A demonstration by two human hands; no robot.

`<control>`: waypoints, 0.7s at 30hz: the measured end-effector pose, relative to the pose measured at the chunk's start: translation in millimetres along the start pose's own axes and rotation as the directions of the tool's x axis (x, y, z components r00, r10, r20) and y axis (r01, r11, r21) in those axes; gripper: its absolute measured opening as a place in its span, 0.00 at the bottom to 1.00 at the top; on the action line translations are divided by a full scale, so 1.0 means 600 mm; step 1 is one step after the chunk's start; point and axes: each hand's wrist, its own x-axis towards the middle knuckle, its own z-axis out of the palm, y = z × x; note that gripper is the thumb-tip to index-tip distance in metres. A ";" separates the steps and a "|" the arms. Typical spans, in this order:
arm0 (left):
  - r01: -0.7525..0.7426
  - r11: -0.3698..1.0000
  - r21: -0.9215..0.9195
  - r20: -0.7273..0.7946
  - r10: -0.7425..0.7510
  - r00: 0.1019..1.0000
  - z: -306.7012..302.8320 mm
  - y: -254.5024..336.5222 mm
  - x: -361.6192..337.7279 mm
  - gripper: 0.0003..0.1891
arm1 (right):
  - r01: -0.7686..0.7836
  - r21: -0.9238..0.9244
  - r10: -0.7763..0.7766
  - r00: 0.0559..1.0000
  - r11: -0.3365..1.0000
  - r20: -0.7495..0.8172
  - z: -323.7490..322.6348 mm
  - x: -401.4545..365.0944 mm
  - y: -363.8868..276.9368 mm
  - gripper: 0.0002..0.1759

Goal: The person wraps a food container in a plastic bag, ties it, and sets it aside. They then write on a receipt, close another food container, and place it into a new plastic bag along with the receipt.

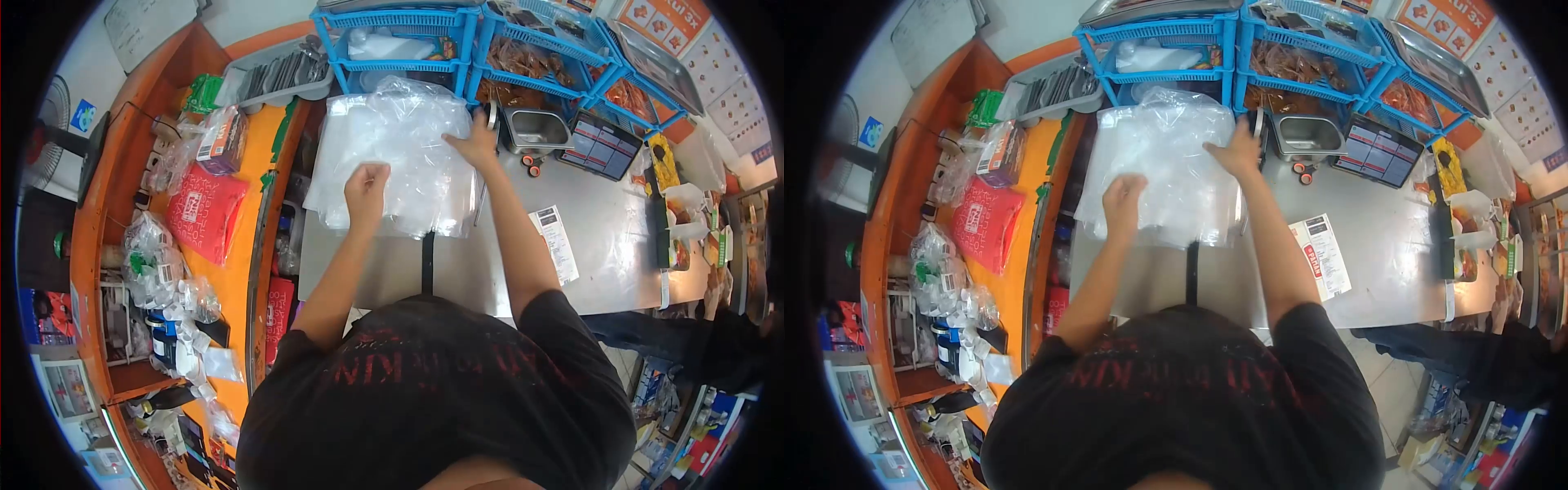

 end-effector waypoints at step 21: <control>-0.074 0.866 -0.494 0.247 0.222 0.943 -0.015 0.277 0.059 0.19 | -0.178 0.945 0.234 0.965 0.272 0.115 -0.366 -0.057 -0.079 0.21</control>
